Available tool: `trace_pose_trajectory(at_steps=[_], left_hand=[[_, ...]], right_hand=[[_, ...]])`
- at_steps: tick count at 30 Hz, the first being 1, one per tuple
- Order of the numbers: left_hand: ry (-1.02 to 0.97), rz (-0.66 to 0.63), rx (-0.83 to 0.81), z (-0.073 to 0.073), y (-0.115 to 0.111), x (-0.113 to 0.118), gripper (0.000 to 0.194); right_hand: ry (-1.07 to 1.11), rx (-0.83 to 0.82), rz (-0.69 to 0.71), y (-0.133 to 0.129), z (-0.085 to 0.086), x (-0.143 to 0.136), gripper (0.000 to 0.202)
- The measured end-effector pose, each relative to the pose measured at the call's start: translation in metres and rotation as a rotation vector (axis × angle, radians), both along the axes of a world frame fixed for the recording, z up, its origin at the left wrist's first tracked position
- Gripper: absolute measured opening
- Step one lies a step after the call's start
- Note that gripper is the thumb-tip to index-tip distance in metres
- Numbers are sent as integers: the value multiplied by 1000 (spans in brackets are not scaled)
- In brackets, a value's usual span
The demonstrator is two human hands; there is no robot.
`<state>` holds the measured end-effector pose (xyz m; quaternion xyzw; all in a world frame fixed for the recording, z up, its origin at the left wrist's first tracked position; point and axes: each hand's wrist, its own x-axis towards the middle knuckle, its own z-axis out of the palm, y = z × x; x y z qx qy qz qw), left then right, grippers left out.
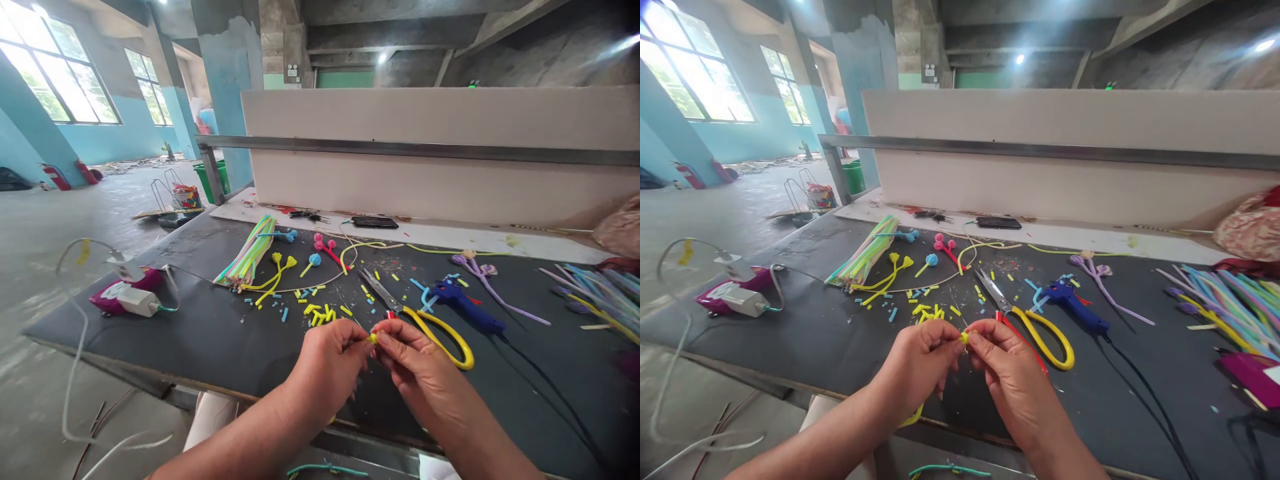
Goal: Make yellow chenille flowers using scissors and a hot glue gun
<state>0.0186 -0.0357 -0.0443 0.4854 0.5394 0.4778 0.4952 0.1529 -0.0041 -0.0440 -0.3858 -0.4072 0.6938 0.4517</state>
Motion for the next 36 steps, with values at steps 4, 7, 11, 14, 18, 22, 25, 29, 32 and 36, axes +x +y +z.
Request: trace_pose_trajectory(at_steps=[4,7,11,14,18,22,25,29,32,36], left_hand=[[29,40,46,-3,-1,1,21],[37,77,98,-4,-4,3,19],[79,92,136,-3,-9,6,22],[25,82,72,-2,-10,5,21],[-106,-55,-68,5,-3,-2,14],[-211,-242,-81,20,12,-8,14],[-271,-367,-87,29,30,-11,18],[-391,-584,-80,39,64,-31,27],[-577,-536,-7,40,85,-55,26],[-730,-435,-55,31,97,-74,23]], right_hand=[[39,-54,34,3,0,3,16],[48,-98,42,4,2,3,18],[60,-90,72,2,4,2,22],[74,-109,78,1,2,2,21],[-47,-1,46,4,-2,4,20],[-47,100,-31,8,-1,6,21],[28,59,-90,13,1,9,19],[79,50,-240,20,4,15,28],[64,57,-294,25,4,16,33],[32,25,-284,29,-2,12,32]])
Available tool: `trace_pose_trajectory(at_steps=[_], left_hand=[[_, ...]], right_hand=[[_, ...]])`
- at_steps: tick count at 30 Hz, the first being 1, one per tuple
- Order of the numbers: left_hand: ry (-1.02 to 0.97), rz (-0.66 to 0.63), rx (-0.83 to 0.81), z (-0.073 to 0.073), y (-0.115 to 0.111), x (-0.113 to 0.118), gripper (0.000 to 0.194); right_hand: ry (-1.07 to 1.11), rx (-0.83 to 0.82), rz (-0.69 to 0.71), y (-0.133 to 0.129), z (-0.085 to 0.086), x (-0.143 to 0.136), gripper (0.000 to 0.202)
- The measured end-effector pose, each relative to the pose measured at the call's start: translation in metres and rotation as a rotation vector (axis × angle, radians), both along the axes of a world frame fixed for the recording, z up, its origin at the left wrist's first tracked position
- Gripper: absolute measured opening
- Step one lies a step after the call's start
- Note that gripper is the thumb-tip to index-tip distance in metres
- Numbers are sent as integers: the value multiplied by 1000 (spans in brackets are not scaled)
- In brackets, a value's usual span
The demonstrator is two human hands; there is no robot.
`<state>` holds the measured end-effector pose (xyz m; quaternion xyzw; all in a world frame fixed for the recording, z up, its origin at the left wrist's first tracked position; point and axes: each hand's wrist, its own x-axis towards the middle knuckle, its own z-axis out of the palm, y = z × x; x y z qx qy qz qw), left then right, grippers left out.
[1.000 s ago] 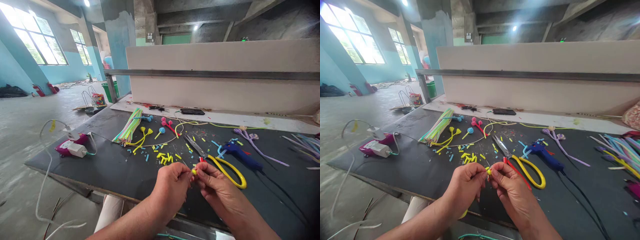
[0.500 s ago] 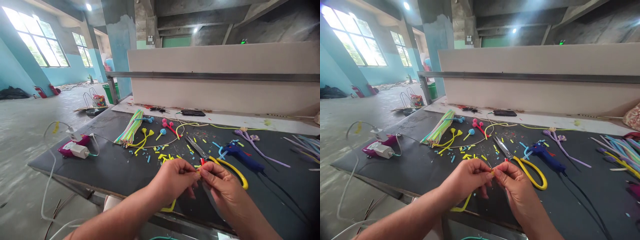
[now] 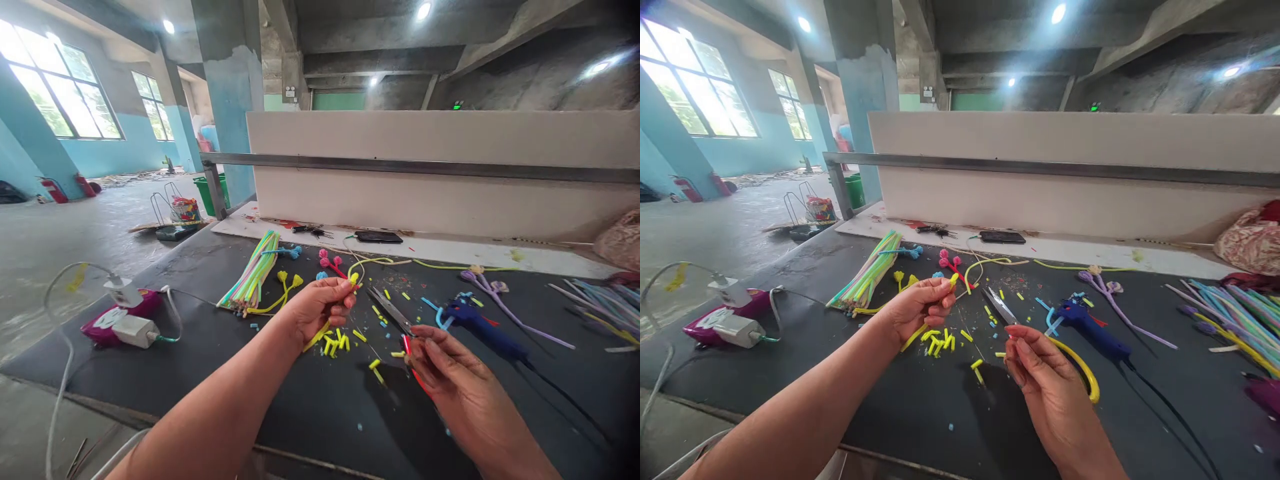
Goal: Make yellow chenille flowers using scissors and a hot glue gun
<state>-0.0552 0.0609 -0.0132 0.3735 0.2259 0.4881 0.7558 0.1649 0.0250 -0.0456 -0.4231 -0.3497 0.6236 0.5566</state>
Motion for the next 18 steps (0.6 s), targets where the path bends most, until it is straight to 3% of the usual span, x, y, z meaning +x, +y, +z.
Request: trace_pose_trajectory(at_steps=[7,14,18], left_hand=[[28,65,-42,-17,5,7,24],[103,-4,16,-13,-6,12,22],[154,25,50,-12,-6,13,22]], right_hand=[[-77,75,44,-2,-7,-11,23],[-282,230,104,-7,-18,-14,17],[-425,263,104,-9,-17,-11,19]])
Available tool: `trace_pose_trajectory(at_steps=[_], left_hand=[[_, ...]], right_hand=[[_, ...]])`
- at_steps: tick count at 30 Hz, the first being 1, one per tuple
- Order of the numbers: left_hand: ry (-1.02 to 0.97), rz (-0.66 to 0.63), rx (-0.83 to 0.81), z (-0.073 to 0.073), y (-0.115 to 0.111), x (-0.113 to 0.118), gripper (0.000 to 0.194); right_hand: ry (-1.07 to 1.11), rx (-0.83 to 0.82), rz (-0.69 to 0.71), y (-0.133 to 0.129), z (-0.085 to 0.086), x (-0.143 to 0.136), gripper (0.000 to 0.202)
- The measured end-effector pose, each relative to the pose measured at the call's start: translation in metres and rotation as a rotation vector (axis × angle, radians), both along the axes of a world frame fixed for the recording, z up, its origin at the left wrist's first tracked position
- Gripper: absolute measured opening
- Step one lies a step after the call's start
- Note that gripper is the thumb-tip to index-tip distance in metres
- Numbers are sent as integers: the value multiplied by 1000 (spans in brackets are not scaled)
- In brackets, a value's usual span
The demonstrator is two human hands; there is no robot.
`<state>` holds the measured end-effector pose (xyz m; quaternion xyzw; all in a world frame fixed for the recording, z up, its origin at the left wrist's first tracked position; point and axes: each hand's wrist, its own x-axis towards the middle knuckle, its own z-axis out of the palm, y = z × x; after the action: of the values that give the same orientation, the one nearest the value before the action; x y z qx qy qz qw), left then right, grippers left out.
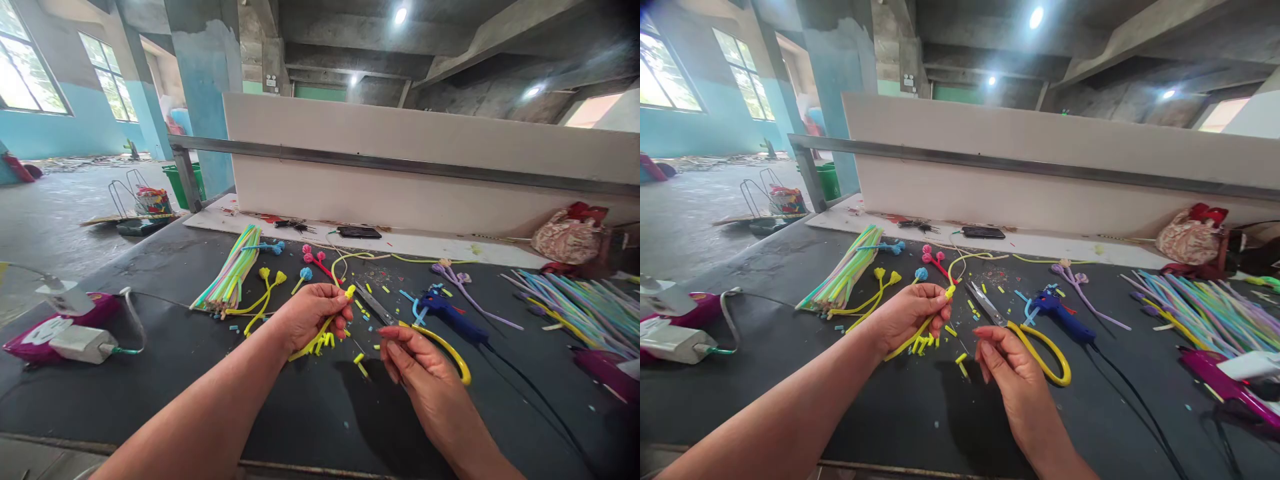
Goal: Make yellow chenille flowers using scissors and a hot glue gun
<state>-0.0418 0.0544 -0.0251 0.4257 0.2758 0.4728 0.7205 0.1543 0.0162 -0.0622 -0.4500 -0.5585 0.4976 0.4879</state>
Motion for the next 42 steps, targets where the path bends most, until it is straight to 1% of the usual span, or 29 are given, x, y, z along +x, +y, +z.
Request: trace_pose_trajectory(at_steps=[4,7,10,14,17,21,24,28,32,34,36,38,40,41,42], left_hand=[[-15,153,-35,-3,9,-6,20],[-31,243,-67,-3,15,-15,17],[-45,261,-87,0,16,-20,17],[-65,260,-90,3,15,-21,15],[-71,256,-94,2,14,-19,14],[-73,258,-95,1,14,-19,16],[-76,258,-94,1,15,-19,17],[-82,251,-91,2,14,-20,17],[-89,241,-85,-1,13,-21,18],[-91,239,-86,-3,15,-21,17],[-92,238,-88,-5,16,-22,17],[-92,237,-88,-6,16,-22,16],[-81,235,-93,-5,15,-20,15],[-72,234,-97,-4,13,-20,15],[-63,232,-100,-3,12,-19,14]], right_hand=[[-207,73,-42,-1,5,2,22],[-446,136,-93,-1,5,4,24],[-697,233,-115,2,2,6,19],[-929,375,-17,10,5,4,14],[-1056,427,41,22,12,-4,15],[-1185,378,112,42,19,-24,13],[-1235,373,119,50,21,-38,10],[-1272,380,104,51,18,-47,11],[-1225,411,66,44,18,-44,12],[-1187,428,21,43,21,-33,15],[-1165,424,-67,48,26,-9,19],[-1171,384,-222,60,34,27,19],[-1209,330,-379,77,41,69,20],[-1232,293,-432,87,43,89,19],[-1255,258,-455,97,43,106,20]])
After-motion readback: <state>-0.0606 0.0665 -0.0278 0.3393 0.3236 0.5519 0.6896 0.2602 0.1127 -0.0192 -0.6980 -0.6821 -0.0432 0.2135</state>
